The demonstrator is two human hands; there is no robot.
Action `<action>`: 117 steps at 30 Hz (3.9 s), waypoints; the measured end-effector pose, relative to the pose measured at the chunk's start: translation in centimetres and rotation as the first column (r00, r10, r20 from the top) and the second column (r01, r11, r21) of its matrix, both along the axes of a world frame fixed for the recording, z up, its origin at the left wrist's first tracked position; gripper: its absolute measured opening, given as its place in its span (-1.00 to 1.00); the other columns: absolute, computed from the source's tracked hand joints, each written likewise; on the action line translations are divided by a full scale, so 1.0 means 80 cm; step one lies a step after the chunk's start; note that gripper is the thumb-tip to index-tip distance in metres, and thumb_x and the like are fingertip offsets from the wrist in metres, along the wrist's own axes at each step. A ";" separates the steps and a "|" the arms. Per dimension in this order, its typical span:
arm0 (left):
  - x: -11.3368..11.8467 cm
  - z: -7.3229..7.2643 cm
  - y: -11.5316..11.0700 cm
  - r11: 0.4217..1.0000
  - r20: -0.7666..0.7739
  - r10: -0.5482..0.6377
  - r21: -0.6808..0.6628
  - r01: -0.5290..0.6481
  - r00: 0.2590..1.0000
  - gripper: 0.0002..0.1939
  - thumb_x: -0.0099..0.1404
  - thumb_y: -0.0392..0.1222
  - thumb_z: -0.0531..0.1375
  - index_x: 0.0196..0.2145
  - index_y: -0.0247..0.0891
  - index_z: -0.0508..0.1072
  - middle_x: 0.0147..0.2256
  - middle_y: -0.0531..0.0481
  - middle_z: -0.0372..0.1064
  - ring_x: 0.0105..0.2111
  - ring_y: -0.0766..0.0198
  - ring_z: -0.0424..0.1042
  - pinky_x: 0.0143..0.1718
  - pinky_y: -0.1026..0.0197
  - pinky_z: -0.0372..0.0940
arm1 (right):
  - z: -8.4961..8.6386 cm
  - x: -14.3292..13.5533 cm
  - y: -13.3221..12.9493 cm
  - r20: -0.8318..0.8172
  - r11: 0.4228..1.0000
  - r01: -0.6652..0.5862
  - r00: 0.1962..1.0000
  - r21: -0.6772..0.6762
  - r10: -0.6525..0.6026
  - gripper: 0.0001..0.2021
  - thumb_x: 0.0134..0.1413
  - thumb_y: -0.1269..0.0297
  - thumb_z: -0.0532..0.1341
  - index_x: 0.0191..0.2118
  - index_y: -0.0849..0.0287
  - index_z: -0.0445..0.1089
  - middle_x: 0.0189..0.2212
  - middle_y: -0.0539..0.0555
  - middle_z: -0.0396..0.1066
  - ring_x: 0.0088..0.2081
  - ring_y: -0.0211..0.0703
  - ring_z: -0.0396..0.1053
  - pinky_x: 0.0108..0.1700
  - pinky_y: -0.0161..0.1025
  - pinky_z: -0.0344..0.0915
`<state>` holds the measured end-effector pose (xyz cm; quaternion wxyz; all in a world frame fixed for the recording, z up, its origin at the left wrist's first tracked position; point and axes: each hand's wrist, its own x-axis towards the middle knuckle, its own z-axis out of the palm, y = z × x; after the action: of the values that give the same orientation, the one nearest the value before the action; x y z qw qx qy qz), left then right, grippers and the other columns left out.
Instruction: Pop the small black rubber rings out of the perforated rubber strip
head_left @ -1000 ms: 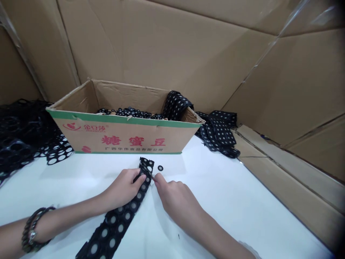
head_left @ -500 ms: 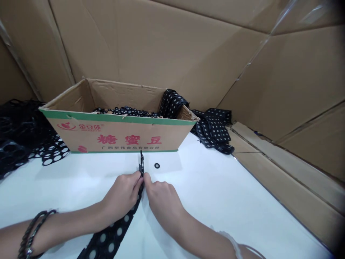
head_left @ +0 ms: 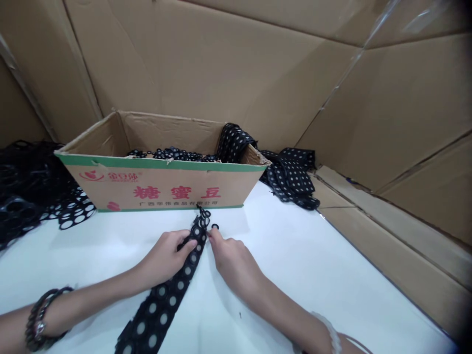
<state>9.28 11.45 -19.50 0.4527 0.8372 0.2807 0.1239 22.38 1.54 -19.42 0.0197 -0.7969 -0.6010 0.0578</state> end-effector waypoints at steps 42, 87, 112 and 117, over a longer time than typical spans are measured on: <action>0.000 -0.007 -0.001 0.995 0.033 0.047 0.092 -0.050 0.998 -0.70 0.25 -0.10 -0.10 -0.57 -0.25 0.17 -0.59 0.12 0.20 -0.55 0.34 0.16 -0.50 0.32 0.04 | 0.001 -0.017 0.003 0.138 0.997 -0.070 0.988 -0.029 0.074 -0.81 0.08 0.48 -0.10 -0.21 0.13 0.13 -0.61 -0.01 0.29 -0.57 -0.18 0.26 -0.60 -0.28 -0.25; -0.002 -0.009 -0.014 0.982 -0.032 0.038 0.184 -0.032 0.999 -0.75 0.27 -0.15 -0.16 -0.52 -0.23 0.15 -0.61 0.10 0.18 -0.60 0.33 0.17 -0.53 0.30 0.03 | 0.020 -0.022 -0.003 0.101 0.978 -0.071 0.991 -0.196 0.092 -0.75 -0.07 0.59 -0.06 -0.26 0.18 0.17 -0.60 0.03 0.27 -0.53 -0.14 0.28 -0.60 -0.31 -0.18; -0.008 -0.015 -0.033 0.940 -0.022 -0.050 0.338 0.055 0.998 -0.82 0.24 -0.33 -0.18 -0.46 -0.21 0.11 -0.63 0.11 0.15 -0.65 0.35 0.16 -0.61 0.33 0.00 | 0.009 -0.040 0.000 0.134 0.986 -0.097 0.984 -0.138 0.116 -0.60 -0.11 0.66 -0.09 -0.08 0.36 0.16 -0.53 0.09 0.33 -0.51 -0.13 0.33 -0.54 -0.28 0.15; -0.009 -0.015 -0.034 0.943 -0.011 -0.068 0.325 0.068 0.998 -0.83 0.24 -0.31 -0.18 -0.47 -0.21 0.10 -0.62 0.10 0.14 -0.64 0.35 0.16 -0.60 0.33 0.00 | 0.006 -0.037 0.000 0.121 0.985 -0.079 0.988 -0.153 0.098 -0.60 -0.08 0.64 -0.08 -0.04 0.37 0.10 -0.51 0.13 0.34 -0.48 -0.10 0.34 -0.53 -0.28 0.12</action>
<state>8.58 8.75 -20.72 0.3125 0.9096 0.2272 0.1527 19.38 1.55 -18.93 -0.0806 -0.7706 -0.6301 0.0518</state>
